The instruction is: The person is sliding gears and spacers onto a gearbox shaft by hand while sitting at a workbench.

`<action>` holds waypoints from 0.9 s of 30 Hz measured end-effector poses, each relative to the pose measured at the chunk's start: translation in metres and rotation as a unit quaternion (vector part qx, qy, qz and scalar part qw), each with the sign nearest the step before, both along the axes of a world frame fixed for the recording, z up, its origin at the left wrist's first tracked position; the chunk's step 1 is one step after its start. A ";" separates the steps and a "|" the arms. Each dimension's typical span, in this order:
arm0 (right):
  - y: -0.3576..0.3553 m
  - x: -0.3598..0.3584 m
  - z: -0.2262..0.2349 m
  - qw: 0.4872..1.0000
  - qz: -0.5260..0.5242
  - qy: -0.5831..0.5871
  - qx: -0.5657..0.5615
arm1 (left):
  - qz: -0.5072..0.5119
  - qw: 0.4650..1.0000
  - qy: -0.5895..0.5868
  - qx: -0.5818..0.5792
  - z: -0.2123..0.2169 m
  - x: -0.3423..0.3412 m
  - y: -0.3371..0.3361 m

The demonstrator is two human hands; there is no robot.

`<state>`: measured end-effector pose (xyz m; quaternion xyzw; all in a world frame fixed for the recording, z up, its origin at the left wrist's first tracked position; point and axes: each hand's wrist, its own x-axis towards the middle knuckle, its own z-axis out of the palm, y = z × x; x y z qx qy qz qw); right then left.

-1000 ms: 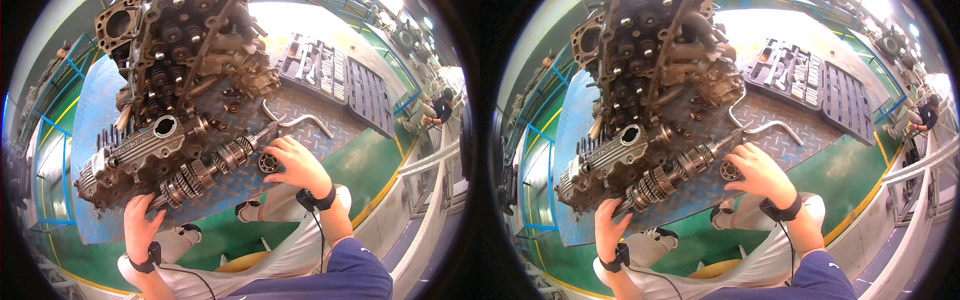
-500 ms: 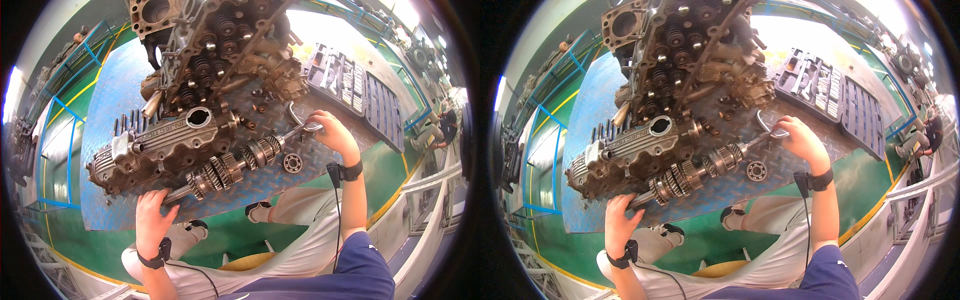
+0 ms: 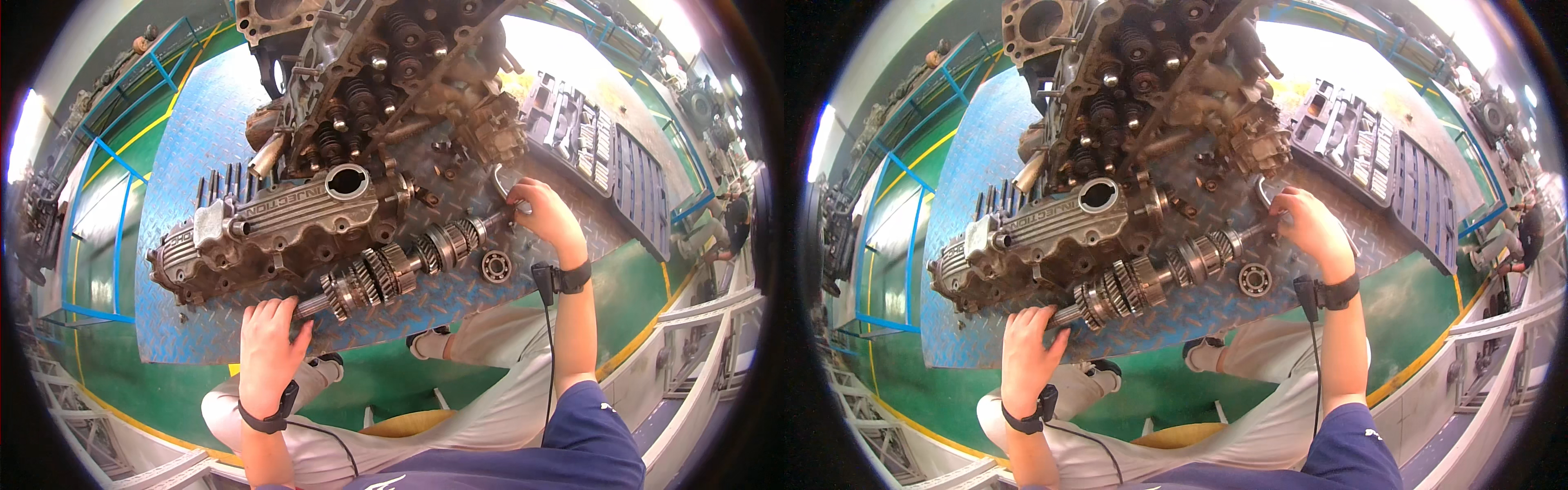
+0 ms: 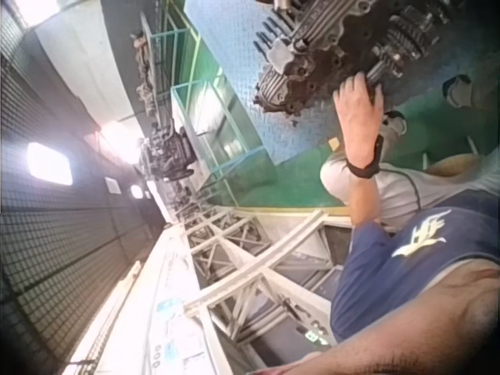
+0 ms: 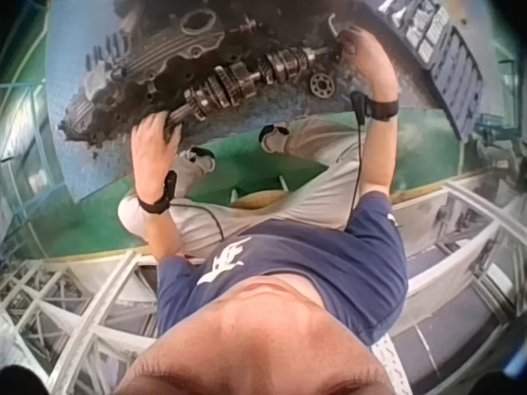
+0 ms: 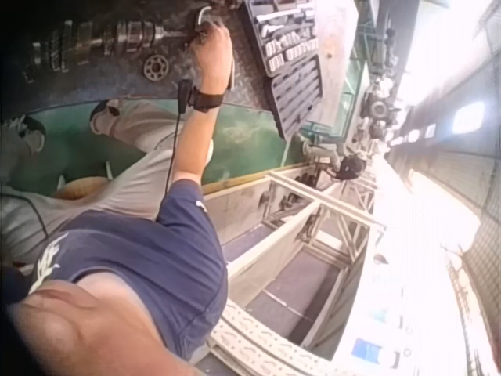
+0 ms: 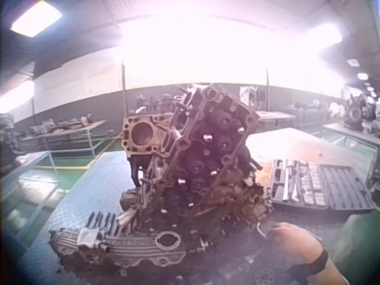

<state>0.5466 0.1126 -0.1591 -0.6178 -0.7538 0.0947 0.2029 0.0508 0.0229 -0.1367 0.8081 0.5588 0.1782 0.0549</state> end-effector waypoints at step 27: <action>-0.021 0.018 -0.003 0.996 -0.041 0.025 -0.077 | -0.057 0.997 -0.050 0.011 -0.007 0.015 0.014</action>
